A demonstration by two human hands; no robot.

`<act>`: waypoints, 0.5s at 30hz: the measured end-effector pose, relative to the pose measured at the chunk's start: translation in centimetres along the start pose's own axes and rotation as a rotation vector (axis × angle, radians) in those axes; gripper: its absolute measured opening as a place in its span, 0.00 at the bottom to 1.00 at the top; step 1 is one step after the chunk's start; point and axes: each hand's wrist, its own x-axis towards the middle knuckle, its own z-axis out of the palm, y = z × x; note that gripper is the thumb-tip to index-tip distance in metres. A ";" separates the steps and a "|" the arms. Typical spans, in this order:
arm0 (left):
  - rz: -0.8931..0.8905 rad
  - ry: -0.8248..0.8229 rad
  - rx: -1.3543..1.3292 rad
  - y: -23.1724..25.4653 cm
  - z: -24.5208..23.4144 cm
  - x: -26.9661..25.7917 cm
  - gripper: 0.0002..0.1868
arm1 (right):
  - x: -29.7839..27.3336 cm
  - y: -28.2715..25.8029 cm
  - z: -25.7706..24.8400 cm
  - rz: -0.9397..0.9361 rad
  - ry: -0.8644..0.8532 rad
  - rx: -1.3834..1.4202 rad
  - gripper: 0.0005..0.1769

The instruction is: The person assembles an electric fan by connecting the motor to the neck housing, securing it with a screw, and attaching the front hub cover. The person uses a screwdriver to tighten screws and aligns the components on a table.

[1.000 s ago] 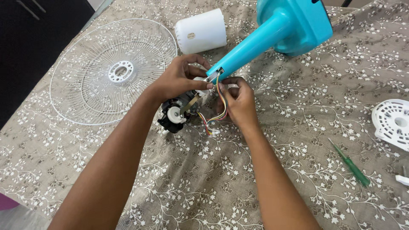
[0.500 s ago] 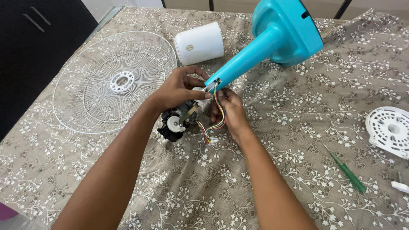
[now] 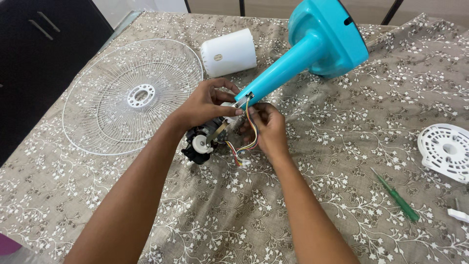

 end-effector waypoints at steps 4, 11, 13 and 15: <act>0.014 -0.002 -0.007 0.1 0.1 -0.1 0.26 | -0.1 0.2 0.2 -0.027 0.031 -0.078 0.13; -0.025 0.024 0.034 0.5 0.2 -0.2 0.27 | 0.4 0.4 0.0 0.167 -0.047 0.118 0.12; -0.038 0.029 0.045 0.6 0.2 -0.2 0.27 | 0.4 0.5 -0.1 0.328 -0.046 0.191 0.12; -0.018 0.011 0.022 0.5 0.2 -0.2 0.27 | 0.5 0.4 -0.2 0.366 -0.082 0.369 0.12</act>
